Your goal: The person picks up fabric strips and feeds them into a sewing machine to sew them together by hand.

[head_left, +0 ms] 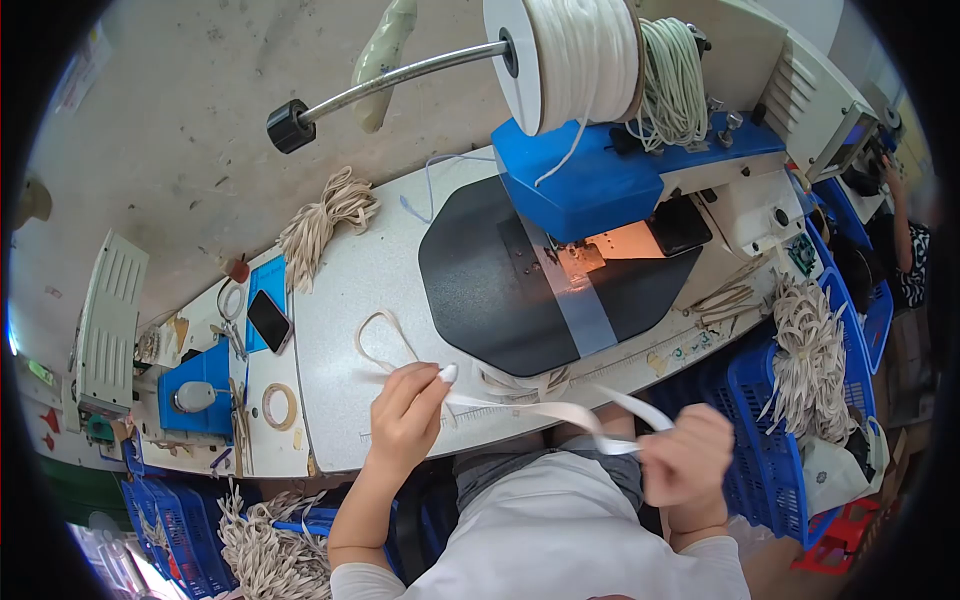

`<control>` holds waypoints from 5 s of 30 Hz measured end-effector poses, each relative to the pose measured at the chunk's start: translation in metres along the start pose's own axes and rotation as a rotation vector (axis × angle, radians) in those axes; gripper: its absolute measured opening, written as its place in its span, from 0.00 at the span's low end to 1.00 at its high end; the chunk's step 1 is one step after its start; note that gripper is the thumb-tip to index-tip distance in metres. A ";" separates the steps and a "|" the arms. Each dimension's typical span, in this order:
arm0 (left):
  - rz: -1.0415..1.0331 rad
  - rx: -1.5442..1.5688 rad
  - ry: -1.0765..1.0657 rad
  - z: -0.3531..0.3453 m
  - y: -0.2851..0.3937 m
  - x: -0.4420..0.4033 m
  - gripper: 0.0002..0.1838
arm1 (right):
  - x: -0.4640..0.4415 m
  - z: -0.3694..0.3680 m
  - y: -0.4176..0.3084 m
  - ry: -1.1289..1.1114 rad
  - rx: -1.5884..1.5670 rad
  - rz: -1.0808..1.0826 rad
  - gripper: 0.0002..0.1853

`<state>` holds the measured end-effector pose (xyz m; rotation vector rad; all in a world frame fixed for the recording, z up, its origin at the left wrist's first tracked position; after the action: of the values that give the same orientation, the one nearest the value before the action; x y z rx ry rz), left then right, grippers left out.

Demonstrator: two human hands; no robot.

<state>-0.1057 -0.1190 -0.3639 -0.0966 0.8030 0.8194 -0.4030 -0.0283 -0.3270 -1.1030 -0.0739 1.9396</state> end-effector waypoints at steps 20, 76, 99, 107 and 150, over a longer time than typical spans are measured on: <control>-0.565 0.248 -0.192 -0.065 0.063 -0.076 0.15 | -0.078 -0.046 0.061 -0.177 -0.701 -0.637 0.12; -0.098 -0.025 -0.264 -0.079 0.026 -0.114 0.16 | -0.087 -0.080 0.091 -0.089 0.079 -0.223 0.13; -0.035 0.037 -0.342 -0.082 0.026 -0.121 0.13 | -0.086 -0.082 0.088 -0.033 0.047 -0.338 0.11; -0.029 0.033 -0.370 -0.081 0.025 -0.123 0.13 | -0.086 -0.083 0.091 -0.026 0.009 -0.340 0.08; -0.046 0.055 -0.367 -0.080 0.022 -0.121 0.15 | -0.084 -0.078 0.087 -0.019 0.005 -0.244 0.12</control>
<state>-0.2188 -0.2076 -0.3343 0.0827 0.4748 0.7431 -0.3858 -0.1686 -0.3560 -1.0227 -0.2043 1.7308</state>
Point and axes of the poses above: each hand's wrist, its own x-axis away from the middle knuckle, its own z-axis out of the back of the hand, y = z × x, the point moved 2 cm from there along -x, towards the middle knuckle, and after that the axes turned 4 degrees about -x, right-handed, at the moved point
